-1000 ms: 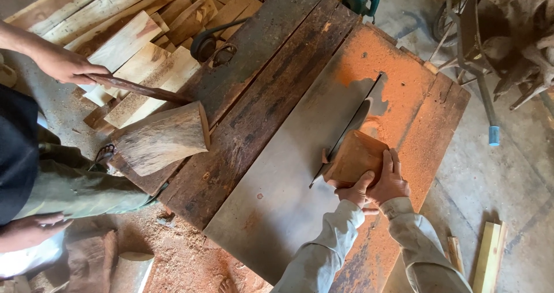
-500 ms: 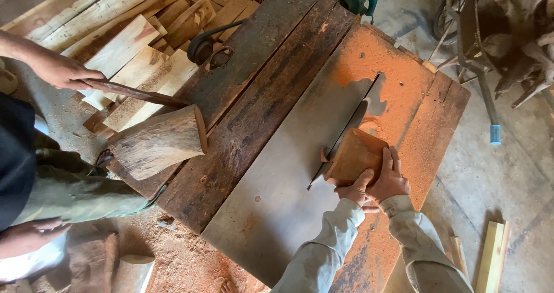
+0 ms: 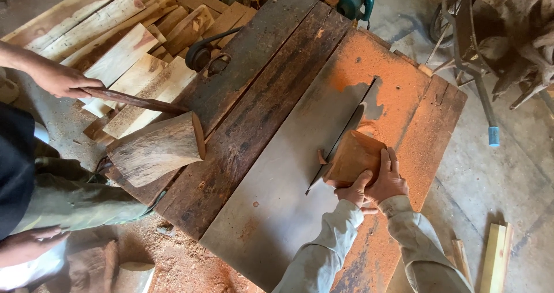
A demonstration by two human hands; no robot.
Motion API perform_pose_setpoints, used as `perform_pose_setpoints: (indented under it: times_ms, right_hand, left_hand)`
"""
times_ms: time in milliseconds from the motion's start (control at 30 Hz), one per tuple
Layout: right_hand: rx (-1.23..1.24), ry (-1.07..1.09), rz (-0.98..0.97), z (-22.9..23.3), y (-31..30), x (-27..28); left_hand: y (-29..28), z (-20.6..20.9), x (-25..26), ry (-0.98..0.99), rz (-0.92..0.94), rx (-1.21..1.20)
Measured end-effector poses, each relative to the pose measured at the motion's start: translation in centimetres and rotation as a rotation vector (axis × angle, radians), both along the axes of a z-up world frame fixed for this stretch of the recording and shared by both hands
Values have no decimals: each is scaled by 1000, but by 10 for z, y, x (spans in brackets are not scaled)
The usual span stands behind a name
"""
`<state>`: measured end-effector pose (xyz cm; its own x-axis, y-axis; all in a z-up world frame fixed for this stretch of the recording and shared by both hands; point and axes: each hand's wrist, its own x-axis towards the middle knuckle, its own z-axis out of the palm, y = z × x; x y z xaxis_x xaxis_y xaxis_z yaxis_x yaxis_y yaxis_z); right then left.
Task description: Cutting a block of wood into smaller pieces using a table saw in a workshop.
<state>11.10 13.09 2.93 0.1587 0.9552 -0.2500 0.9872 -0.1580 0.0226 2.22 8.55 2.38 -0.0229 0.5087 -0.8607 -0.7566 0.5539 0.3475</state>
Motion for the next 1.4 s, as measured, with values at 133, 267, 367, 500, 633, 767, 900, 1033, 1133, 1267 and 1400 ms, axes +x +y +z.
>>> perform_pose_setpoints:
  times_ms: [133, 267, 367, 500, 633, 767, 900, 1033, 1133, 1267, 1400]
  right_hand:
    - [2, 4, -5, 1, 1, 0]
    - [24, 11, 13, -1, 5, 2]
    - [31, 14, 20, 0, 6, 2]
    - [45, -9, 26, -3, 8, 4]
    - [40, -30, 27, -10, 11, 9]
    - [30, -17, 18, -7, 13, 9]
    - [22, -11, 12, -3, 14, 6]
    - [19, 2, 9, 1, 17, 5]
    - [26, 8, 20, -1, 18, 6]
    - [34, 12, 25, -6, 22, 9]
    - [-2, 51, 52, -17, 33, 21]
  left_hand:
    - [5, 21, -3, -9, -9, 19]
    - [3, 29, -6, 20, 26, 23]
    - [4, 19, -3, 21, 0, 26]
    - [8, 37, -10, 5, 30, 17]
    - [10, 32, -7, 10, 37, 14]
    - [12, 37, -8, 8, -19, 18]
    - [15, 41, -7, 29, -50, 5]
    - [19, 17, 3, 30, -29, 13]
    - [23, -8, 12, 7, -64, 13]
    - [28, -44, 24, -64, -58, 25]
    - [32, -78, 30, -76, -139, 57]
